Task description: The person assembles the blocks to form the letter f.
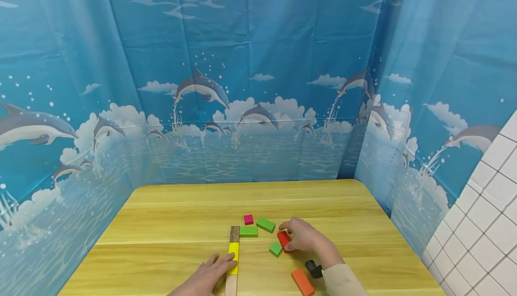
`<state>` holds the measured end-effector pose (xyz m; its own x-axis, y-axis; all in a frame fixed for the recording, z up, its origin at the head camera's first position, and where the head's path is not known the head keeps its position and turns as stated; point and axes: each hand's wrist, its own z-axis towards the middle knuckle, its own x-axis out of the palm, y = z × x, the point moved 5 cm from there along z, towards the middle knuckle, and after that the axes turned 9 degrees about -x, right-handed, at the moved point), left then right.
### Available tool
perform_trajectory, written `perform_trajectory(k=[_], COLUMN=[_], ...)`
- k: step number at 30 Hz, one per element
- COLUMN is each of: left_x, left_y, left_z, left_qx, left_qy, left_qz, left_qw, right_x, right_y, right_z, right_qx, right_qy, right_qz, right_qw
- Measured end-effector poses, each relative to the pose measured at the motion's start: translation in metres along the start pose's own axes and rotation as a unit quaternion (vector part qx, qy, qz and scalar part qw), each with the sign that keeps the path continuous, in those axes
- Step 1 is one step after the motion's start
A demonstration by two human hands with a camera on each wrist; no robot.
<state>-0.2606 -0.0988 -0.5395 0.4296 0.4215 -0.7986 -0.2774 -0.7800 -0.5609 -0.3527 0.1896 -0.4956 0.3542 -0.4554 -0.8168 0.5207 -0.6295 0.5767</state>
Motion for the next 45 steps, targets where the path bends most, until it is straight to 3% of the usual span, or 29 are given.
perform_trajectory(k=[11, 18, 22, 29, 35, 45], left_x=[-0.002, -0.004, -0.003, -0.001, -0.002, -0.002], left_y=[0.001, 0.001, 0.002, 0.005, 0.001, -0.002], left_z=[0.005, 0.006, 0.008, 0.009, 0.006, 0.007], left_qx=[0.003, -0.001, 0.001, -0.003, 0.000, -0.006], left_qy=[0.016, 0.011, 0.013, 0.017, 0.011, 0.008], left_qz=[-0.004, 0.005, 0.007, 0.009, 0.017, 0.039], left_qw=[0.9999, 0.9999, 0.9999, 0.9998, 0.9998, 0.9992], right_x=[0.000, 0.005, 0.005, 0.003, -0.004, -0.020], right_y=[-0.011, -0.012, -0.015, -0.024, -0.016, 0.016], right_z=[-0.003, 0.003, 0.002, 0.002, 0.013, 0.058], right_qx=[-0.010, 0.000, 0.003, 0.005, -0.005, -0.076], right_qy=[0.008, 0.005, -0.006, -0.022, -0.050, -0.079], right_qz=[0.019, 0.091, 0.141, 0.247, 0.229, 0.165], right_qw=[0.9997, 0.9958, 0.9900, 0.9688, 0.9722, 0.9801])
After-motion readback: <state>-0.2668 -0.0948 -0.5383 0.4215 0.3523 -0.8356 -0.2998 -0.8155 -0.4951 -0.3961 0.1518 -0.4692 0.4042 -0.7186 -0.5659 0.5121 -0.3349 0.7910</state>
